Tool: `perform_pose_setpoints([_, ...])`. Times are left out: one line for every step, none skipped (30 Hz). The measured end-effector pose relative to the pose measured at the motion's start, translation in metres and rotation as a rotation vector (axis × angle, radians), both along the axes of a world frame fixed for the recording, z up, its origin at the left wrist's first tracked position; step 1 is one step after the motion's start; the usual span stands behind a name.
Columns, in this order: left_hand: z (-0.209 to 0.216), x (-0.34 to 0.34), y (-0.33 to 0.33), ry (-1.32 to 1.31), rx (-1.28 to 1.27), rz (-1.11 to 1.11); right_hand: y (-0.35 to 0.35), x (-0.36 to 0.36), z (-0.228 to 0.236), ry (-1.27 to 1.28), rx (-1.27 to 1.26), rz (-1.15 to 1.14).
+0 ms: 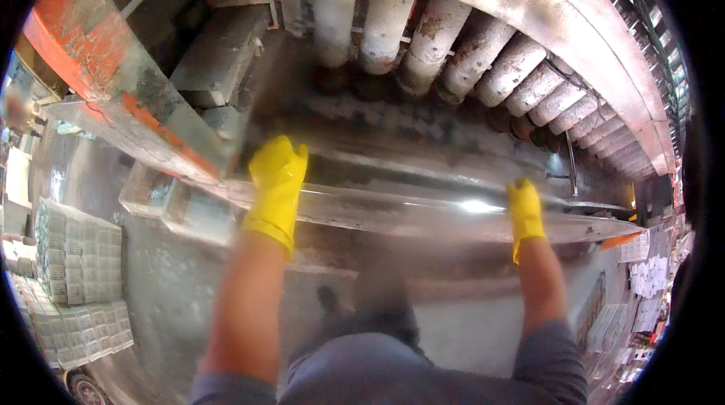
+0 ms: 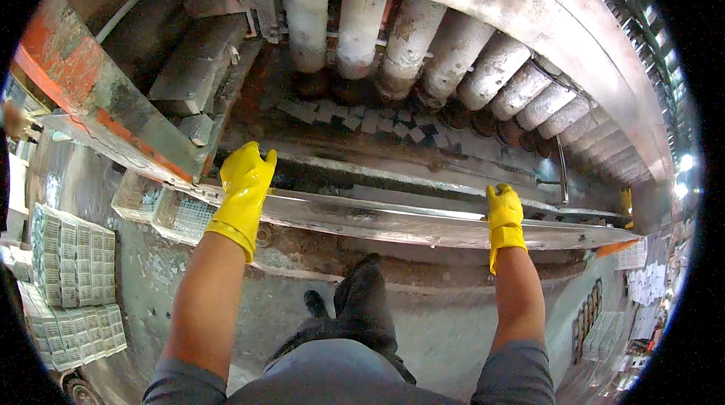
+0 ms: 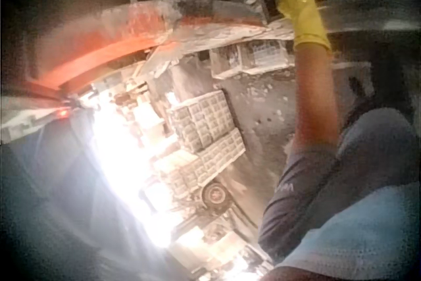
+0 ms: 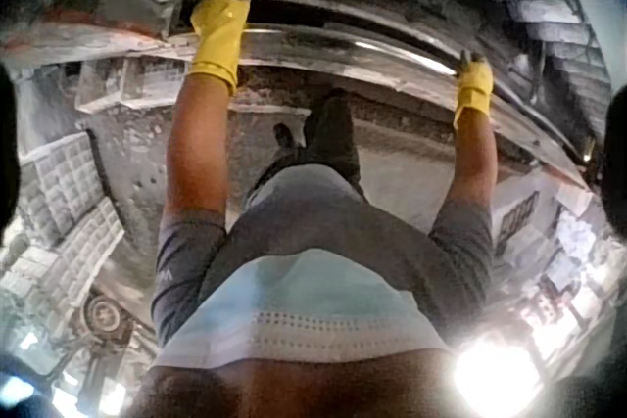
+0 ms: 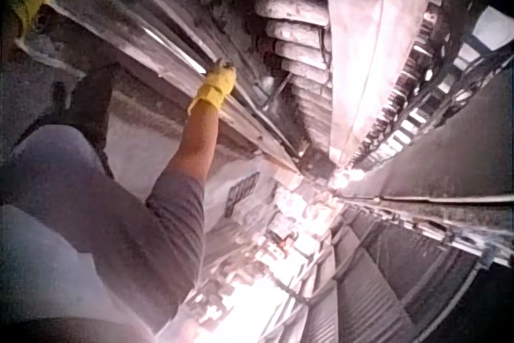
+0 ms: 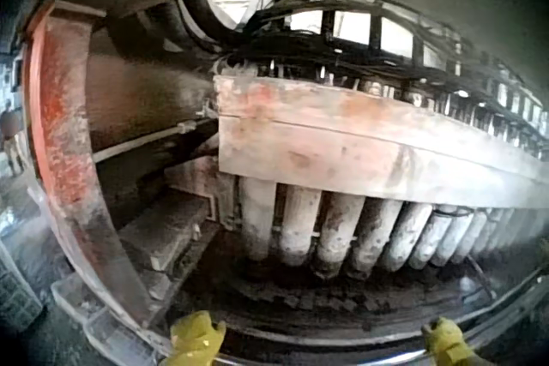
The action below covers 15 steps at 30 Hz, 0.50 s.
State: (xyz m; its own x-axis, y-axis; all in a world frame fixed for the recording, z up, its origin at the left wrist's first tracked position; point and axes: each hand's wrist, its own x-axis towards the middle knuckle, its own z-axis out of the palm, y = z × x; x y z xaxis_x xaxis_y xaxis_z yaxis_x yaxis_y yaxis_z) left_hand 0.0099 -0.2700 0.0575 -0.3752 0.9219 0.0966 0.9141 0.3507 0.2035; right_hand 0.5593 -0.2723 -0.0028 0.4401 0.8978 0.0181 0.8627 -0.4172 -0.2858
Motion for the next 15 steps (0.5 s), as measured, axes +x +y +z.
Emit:
perform_pose_setpoints([-0.001,-0.001,-0.001,0.002,0.008,-0.001,-0.002,0.000,-0.001,-0.010,-0.001,-0.004])
perform_pose_setpoints([-0.003,-0.001,-0.003,0.003,0.015,-0.003,-0.003,0.001,-0.002,-0.020,-0.003,-0.008])
perform_pose_setpoints([-0.005,-0.001,-0.003,0.000,0.004,0.004,-0.006,0.000,-0.004,-0.030,-0.006,-0.012])
perform_pose_setpoints([-0.003,-0.001,-0.007,-0.004,-0.004,0.018,-0.009,-0.003,-0.003,-0.009,-0.008,-0.014])
perform_pose_setpoints([-0.002,-0.002,-0.012,-0.007,-0.013,0.034,-0.013,-0.007,-0.002,0.012,-0.011,-0.016])
perform_pose_setpoints([-0.011,-0.006,-0.016,0.014,0.038,0.019,-0.017,-0.011,0.000,0.032,-0.014,-0.018])
perform_pose_setpoints([-0.013,-0.007,-0.020,0.012,0.011,0.009,-0.022,-0.012,0.000,0.049,-0.016,-0.023])
perform_pose_setpoints([-0.013,-0.005,-0.020,0.007,-0.009,-0.010,-0.027,0.000,-0.013,-0.103,0.055,0.060])
perform_pose_setpoints([-0.013,-0.003,-0.020,0.003,-0.029,-0.029,-0.031,0.015,-0.022,-0.007,0.059,0.007])
perform_pose_setpoints([-0.012,-0.005,-0.026,0.026,0.015,-0.030,-0.039,-0.003,-0.008,0.103,0.054,-0.030])
perform_pose_setpoints([-0.014,-0.011,-0.030,0.030,0.047,-0.026,-0.039,-0.001,-0.014,0.112,0.044,-0.002])
perform_pose_setpoints([-0.019,-0.017,-0.032,0.036,0.078,-0.022,-0.037,-0.001,-0.021,0.124,0.036,0.025])
perform_pose_setpoints([-0.026,-0.018,-0.035,0.024,0.110,-0.031,-0.042,0.003,-0.023,0.122,0.030,0.037])
perform_pose_setpoints([-0.026,-0.015,-0.036,0.022,0.149,-0.034,-0.046,0.016,-0.031,0.026,0.039,0.129])
perform_pose_setpoints([-0.028,-0.013,-0.037,0.017,0.165,-0.060,-0.050,0.030,-0.037,0.054,0.025,0.050])
